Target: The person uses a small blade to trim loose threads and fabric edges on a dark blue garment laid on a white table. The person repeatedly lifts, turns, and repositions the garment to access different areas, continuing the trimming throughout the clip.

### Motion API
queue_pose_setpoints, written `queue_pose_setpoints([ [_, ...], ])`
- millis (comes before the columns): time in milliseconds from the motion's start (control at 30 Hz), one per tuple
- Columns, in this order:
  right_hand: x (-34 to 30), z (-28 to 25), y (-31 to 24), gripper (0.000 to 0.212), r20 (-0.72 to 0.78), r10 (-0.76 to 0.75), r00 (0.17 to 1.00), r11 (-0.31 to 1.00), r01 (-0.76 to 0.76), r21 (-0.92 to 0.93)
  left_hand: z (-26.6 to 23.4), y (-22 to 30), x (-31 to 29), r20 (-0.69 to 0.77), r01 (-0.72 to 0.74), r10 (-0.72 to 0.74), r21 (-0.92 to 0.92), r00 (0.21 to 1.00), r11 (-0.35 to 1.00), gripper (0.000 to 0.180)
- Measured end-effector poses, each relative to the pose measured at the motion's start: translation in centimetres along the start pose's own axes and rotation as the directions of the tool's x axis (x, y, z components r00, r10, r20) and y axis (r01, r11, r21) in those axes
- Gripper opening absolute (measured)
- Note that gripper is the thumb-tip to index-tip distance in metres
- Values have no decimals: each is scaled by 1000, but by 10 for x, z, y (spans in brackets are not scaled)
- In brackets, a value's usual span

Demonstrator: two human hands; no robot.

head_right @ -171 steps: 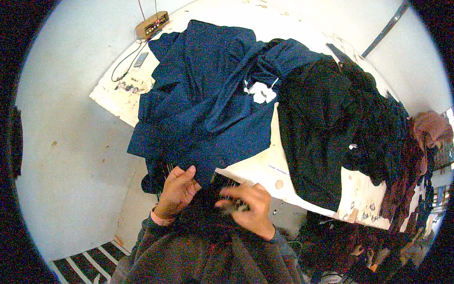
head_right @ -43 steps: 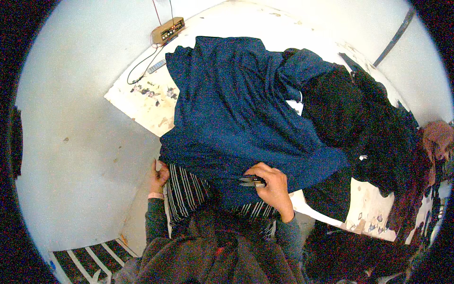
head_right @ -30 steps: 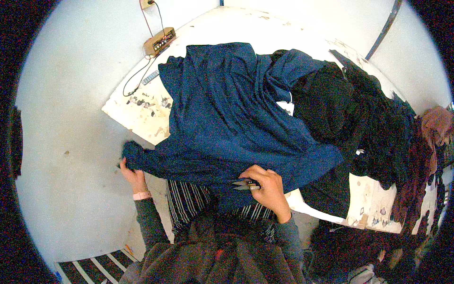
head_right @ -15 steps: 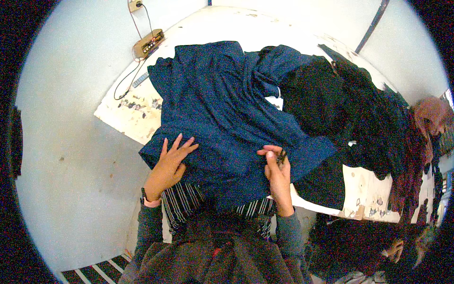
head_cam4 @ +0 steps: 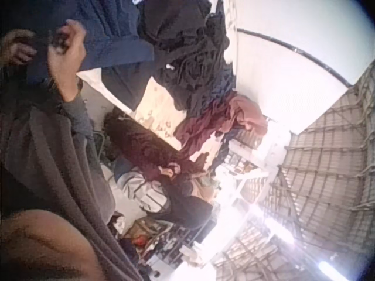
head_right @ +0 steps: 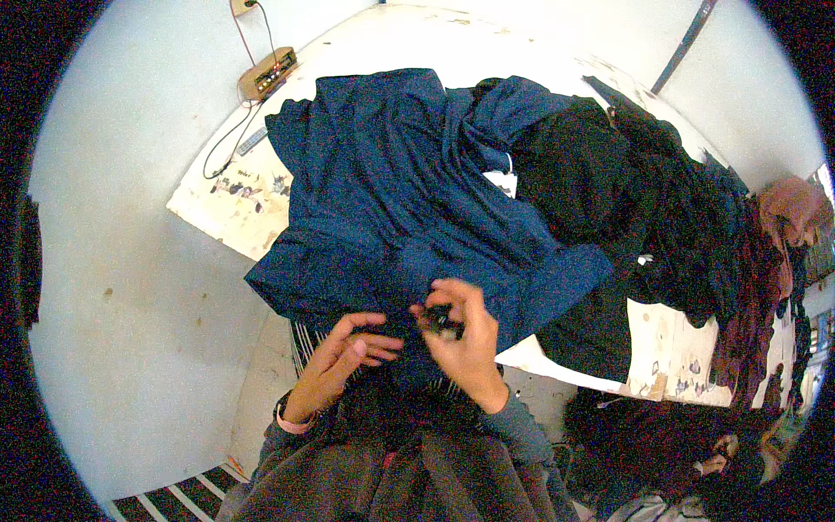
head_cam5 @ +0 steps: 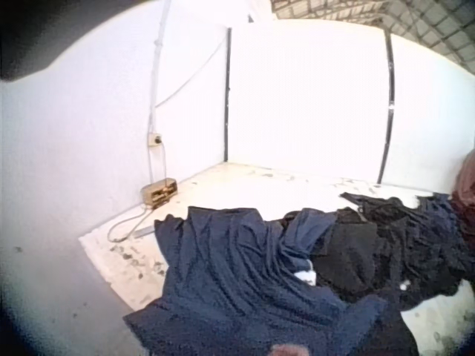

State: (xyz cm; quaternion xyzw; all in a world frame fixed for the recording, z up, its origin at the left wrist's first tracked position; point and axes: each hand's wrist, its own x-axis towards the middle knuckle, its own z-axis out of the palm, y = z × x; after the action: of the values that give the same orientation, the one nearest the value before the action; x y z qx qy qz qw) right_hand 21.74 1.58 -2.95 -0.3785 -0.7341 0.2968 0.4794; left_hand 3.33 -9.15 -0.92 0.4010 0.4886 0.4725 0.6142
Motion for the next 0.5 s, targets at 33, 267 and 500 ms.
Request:
queue_pose_setpoints([
  [33,-5,3,-5,50,5,-116,993,993,116,-15,9,-2,0,-4,-20,20,-238,1000,971,63],
  [267,-47,25,-16,49,106,-131,986,975,109,196,14,-13,13,-310,-42,-22,-196,950,980,63],
  [500,-16,-9,-50,39,170,-199,965,980,196,30,9,-20,15,-385,-253,188,-126,904,959,48],
])
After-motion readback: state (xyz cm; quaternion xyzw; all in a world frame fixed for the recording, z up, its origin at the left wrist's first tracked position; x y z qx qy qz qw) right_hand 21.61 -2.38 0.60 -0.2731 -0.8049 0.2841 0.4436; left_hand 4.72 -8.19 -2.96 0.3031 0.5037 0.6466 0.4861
